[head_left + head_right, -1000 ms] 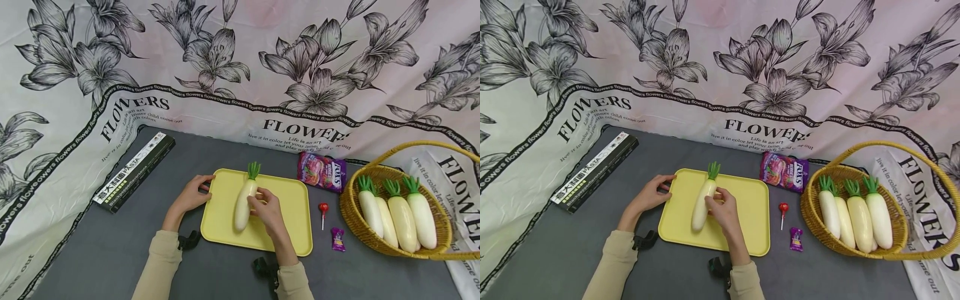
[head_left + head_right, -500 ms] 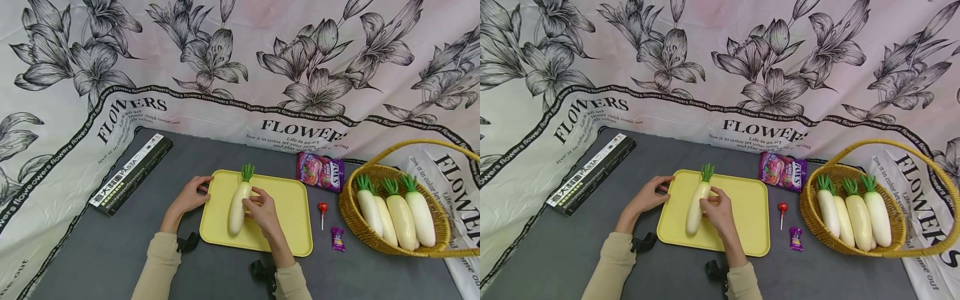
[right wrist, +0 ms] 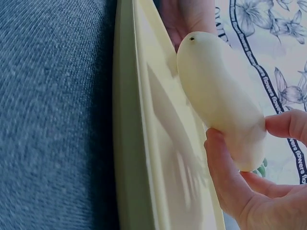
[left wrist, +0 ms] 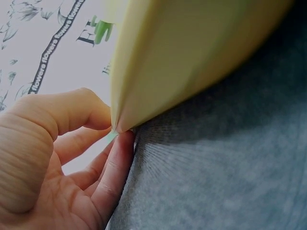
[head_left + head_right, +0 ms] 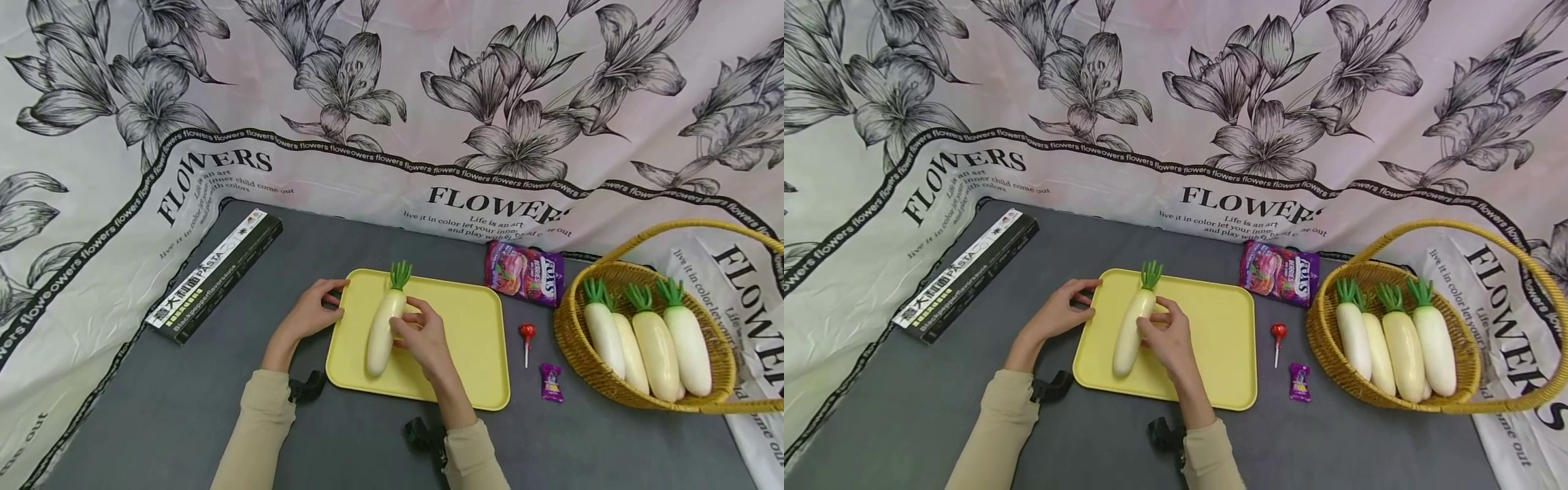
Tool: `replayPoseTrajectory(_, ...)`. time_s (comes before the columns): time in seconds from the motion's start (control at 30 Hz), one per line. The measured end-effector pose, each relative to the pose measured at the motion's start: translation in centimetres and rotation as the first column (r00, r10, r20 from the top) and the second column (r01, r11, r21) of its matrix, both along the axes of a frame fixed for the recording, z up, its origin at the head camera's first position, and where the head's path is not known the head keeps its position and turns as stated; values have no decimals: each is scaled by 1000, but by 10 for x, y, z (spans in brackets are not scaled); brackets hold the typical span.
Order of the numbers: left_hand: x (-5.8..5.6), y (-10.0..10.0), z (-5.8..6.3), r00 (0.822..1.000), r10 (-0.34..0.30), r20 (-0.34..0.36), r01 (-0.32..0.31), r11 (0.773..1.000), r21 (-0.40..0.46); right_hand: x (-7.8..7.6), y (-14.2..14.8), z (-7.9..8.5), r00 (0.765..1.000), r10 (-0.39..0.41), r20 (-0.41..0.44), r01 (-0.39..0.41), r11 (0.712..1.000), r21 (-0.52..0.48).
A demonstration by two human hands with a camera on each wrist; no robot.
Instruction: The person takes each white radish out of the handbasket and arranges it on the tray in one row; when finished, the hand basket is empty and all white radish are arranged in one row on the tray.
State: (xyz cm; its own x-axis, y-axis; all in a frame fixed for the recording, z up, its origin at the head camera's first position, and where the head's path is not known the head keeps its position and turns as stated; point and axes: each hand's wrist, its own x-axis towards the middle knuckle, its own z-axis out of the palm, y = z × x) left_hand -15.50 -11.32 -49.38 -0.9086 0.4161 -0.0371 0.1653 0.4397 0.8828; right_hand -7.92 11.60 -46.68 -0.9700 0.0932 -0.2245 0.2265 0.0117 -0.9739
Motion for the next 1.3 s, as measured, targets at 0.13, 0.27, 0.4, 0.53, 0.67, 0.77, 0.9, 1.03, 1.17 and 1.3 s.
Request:
replayPoseTrajectory(0.13, -1, 0, 1, 1000, -1, -5, 1, 1000, -3, -1, -2, 0, 1000, 8, -5, -8, 1000, 5)
replayPoseTrajectory(0.27, -3, 0, 0, 1000, -1, -2, 1, 1000, -16, -1, -6, 0, 999, 32, -3, -32, 999, 3)
replayPoseTrajectory(0.4, -5, 2, -2, 1000, -1, -11, 1, 1000, -20, 0, -14, -2, 999, 34, -5, -34, 999, 21)
replayPoseTrajectory(0.53, -6, 2, 0, 1000, -6, -18, 5, 1000, -16, 0, -24, -4, 999, 38, -11, -38, 998, 45)
replayPoseTrajectory(0.67, -5, -1, 1, 1000, -4, -7, 4, 1000, -23, 1, -33, -7, 999, 42, -15, -41, 998, 49)
replayPoseTrajectory(0.77, -5, -3, 1, 1000, -18, -15, 18, 1000, -22, 2, -36, -8, 999, 34, -36, -32, 998, 58)
replayPoseTrajectory(0.9, -7, -1, 2, 999, -20, -29, 20, 1000, -3, 1, -37, -9, 996, 43, -74, -36, 995, 96)
replayPoseTrajectory(1.03, -7, 2, 2, 1000, -13, -22, 13, 1000, 2, 2, -35, -10, 994, 54, -96, -37, 986, 163)
replayPoseTrajectory(1.17, -6, 4, 1, 1000, -21, -7, 21, 1000, 2, 3, -34, -12, 995, 24, -101, 2, 967, 255)
replayPoseTrajectory(1.3, -6, 0, 2, 1000, -11, 5, 11, 1000, -1, 1, -36, -13, 995, 31, -98, -2, 960, 279)
